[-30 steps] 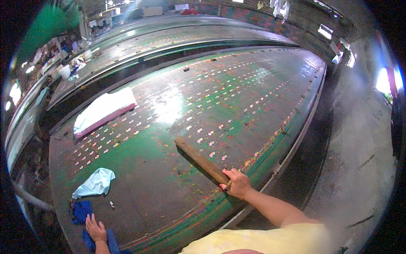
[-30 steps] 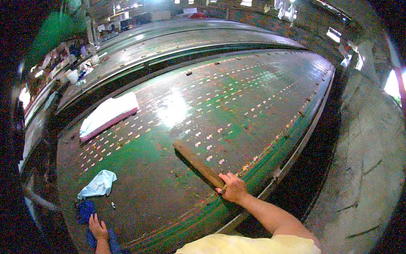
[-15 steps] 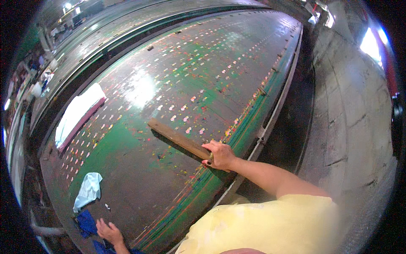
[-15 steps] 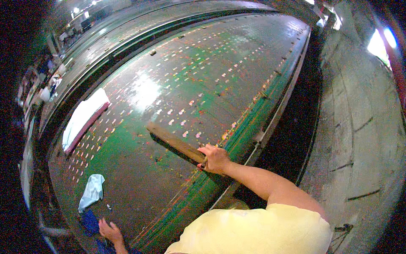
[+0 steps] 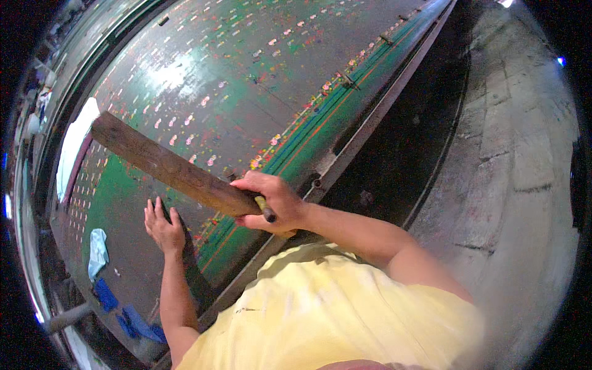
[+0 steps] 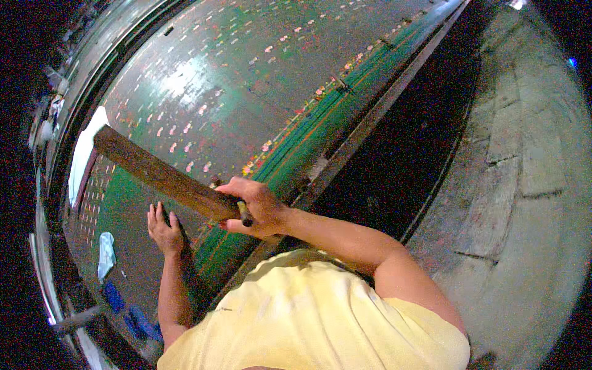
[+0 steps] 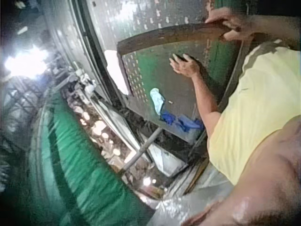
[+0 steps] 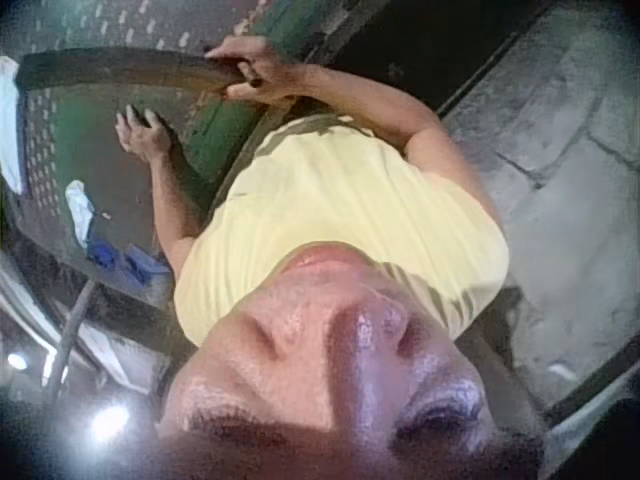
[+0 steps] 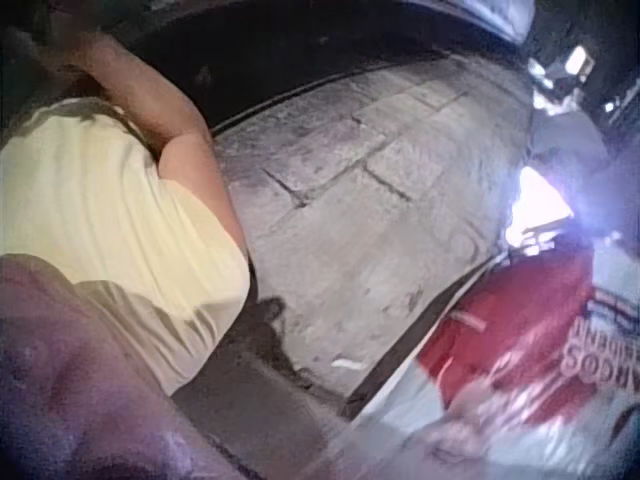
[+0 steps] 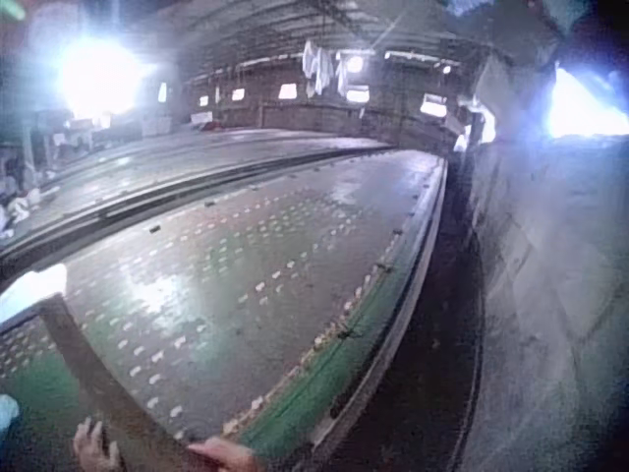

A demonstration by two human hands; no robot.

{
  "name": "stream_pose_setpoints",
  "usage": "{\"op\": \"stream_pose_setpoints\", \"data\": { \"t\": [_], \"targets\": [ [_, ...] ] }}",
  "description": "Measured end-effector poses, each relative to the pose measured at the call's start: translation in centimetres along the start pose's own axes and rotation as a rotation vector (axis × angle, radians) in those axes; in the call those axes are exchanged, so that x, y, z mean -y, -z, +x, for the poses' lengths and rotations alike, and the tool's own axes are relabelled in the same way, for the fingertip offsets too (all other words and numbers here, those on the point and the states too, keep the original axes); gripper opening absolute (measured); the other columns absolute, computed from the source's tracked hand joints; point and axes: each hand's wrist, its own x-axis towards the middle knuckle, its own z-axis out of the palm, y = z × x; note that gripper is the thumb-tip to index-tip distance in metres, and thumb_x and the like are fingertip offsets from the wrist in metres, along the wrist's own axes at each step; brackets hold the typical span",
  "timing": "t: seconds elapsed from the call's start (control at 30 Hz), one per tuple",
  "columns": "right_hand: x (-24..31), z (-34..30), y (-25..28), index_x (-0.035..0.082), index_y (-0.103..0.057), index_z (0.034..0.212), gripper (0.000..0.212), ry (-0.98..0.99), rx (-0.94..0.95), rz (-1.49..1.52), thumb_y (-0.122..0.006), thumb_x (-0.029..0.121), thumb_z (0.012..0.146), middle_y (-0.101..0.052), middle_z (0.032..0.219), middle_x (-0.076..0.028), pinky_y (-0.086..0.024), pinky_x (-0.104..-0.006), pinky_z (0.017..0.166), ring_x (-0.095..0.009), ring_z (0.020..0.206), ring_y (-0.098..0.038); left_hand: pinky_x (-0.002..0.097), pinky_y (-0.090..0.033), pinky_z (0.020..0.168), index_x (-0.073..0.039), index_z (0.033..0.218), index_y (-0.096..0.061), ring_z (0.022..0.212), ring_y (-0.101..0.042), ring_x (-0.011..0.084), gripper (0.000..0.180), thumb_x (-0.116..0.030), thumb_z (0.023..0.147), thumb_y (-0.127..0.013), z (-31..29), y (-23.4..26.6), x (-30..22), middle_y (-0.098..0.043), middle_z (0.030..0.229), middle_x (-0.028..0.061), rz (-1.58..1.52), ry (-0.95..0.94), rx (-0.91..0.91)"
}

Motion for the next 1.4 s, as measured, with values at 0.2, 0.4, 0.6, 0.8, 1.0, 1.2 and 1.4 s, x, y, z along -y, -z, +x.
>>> {"op": "stream_pose_setpoints", "data": {
  "t": [0.2,0.4,0.6,0.8,1.0,1.2,1.4],
  "targets": [
    [0.3,0.0,11.4,-0.003,-0.071,0.138,0.069,-0.020,-0.050,-0.190,-0.097,0.023,0.079,-0.073,0.117,-0.020,-0.059,-0.0457,0.100,-0.037,0.110,-0.074,0.0547,-0.036,0.132,-0.010,0.157,-0.064,0.159,-0.048,0.0392,0.052,-0.029,0.109,-0.068,-0.7,0.2,0.3,-0.056,0.171,0.0151,-0.054,0.076,0.001],
    [-5.2,3.0,15.4,-0.002,-0.072,0.140,0.077,-0.240,-0.091,-0.428,-0.098,0.044,0.084,-0.073,0.120,-0.020,-0.059,-0.0477,0.100,-0.040,0.113,-0.074,0.0550,-0.038,0.131,-0.009,0.156,-0.065,0.158,-0.049,0.0391,0.052,-0.026,0.106,-0.068,-0.5,0.0,0.9,-0.057,0.169,0.0162,-0.039,0.076,-0.012],
    [-9.6,8.2,16.8,0.007,-0.074,0.139,0.071,-0.378,-0.117,-0.632,-0.095,0.050,0.087,-0.072,0.119,-0.020,-0.061,-0.0524,0.097,-0.043,0.112,-0.074,0.0550,-0.037,0.131,-0.008,0.157,-0.064,0.158,-0.050,0.0404,0.055,-0.022,0.105,-0.070,-0.7,0.1,0.3,-0.057,0.169,0.0175,-0.033,0.094,-0.016],
    [-10.0,9.8,16.7,0.012,-0.079,0.132,0.050,-0.348,0.079,-0.773,-0.083,0.050,0.099,-0.073,0.111,-0.020,-0.062,-0.0557,0.093,-0.043,0.107,-0.075,0.0556,-0.036,0.132,-0.008,0.157,-0.064,0.160,-0.048,0.0404,0.054,-0.022,0.106,-0.070,-1.0,-0.6,0.5,-0.055,0.171,0.0165,-0.057,0.075,-0.013],
    [-12.7,8.8,25.5,0.017,-0.081,0.126,0.033,-0.277,0.031,-1.096,-0.079,0.041,0.104,-0.073,0.114,-0.014,-0.063,-0.0516,0.088,-0.037,0.107,-0.076,0.0534,-0.041,0.128,-0.005,0.148,-0.070,0.151,-0.057,0.0381,0.048,-0.026,0.106,-0.075,0.7,-0.4,-1.9,-0.062,0.162,0.0226,-0.078,0.205,0.024],
    [-16.0,8.8,35.1,0.015,-0.080,0.125,0.045,-0.480,-0.042,-1.273,-0.087,0.049,0.096,-0.075,0.125,-0.016,-0.063,-0.0547,0.091,-0.041,0.114,-0.076,0.0425,-0.062,0.099,-0.004,0.147,-0.071,0.110,-0.079,0.0309,0.048,-0.021,0.103,-0.080,11.3,-0.2,-20.9,-0.081,0.127,0.0185,-0.698,0.254,0.055],
    [-18.4,8.0,39.1,0.012,-0.080,0.118,0.037,-0.511,0.100,-0.826,-0.092,0.037,0.093,-0.078,0.115,-0.017,-0.061,-0.0568,0.092,-0.043,0.109,-0.077,0.0512,-0.062,0.098,0.002,0.150,-0.065,0.112,-0.080,0.0413,0.094,-0.059,0.085,-0.094,21.5,-4.0,-37.9,-0.082,0.118,0.0243,-0.192,0.346,0.040]
  ]
}}
